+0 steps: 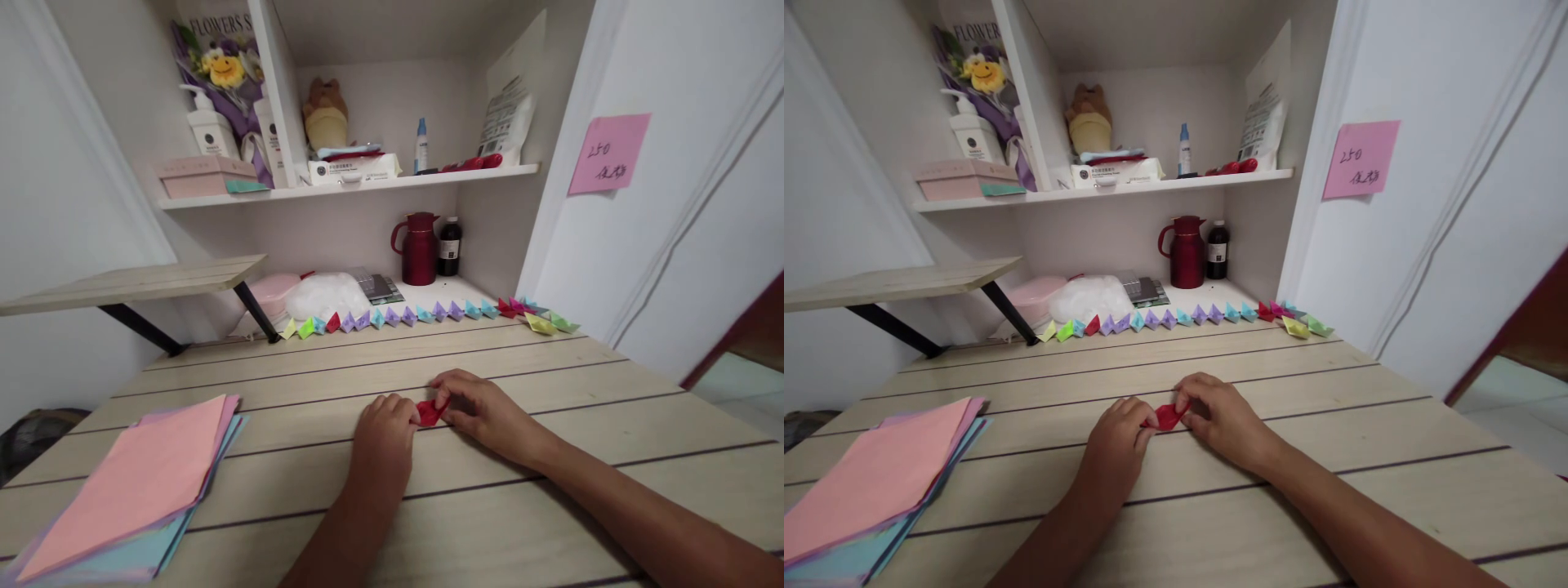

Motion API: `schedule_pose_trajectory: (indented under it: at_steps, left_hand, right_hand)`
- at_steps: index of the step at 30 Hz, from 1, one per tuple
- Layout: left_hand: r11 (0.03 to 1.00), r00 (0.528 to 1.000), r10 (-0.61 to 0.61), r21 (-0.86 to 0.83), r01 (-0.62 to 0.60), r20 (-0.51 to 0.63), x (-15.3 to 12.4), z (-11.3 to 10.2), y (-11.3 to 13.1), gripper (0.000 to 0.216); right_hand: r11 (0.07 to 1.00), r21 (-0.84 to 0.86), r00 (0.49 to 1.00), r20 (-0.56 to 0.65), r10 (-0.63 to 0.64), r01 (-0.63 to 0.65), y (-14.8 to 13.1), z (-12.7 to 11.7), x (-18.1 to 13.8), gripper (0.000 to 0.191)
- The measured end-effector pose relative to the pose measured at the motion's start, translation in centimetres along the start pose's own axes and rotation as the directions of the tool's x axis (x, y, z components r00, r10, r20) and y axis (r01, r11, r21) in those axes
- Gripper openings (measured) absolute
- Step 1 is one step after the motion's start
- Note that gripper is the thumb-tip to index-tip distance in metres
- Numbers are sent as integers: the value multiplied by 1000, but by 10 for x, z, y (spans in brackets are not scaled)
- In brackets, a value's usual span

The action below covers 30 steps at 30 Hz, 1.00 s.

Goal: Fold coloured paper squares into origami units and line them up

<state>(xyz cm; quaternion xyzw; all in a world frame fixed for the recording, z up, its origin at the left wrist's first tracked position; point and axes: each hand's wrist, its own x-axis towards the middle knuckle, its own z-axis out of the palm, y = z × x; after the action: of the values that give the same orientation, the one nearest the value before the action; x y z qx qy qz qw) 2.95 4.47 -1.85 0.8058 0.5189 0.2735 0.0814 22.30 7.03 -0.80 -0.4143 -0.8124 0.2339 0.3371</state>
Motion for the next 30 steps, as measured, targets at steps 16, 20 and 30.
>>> schedule_pose_trajectory:
  at_steps: [16, 20, 30]
  left_hand:
    - [999, 999, 15, 45, -17, 33, -2, -2, 2, 16]
    - [997, 999, 25, 66, -28, 47, -2, -3, 3, 14]
    - [1000, 999, 20, -24, -19, 27, -2, -2, 3, 13]
  right_hand:
    - [998, 39, 998, -35, 52, -51, -9, 2, 0, 11]
    - [999, 7, 999, -42, 31, -31, -11, 5, -1, 15]
    - [996, -90, 1000, -5, -6, 6, -11, 11, -1, 10]
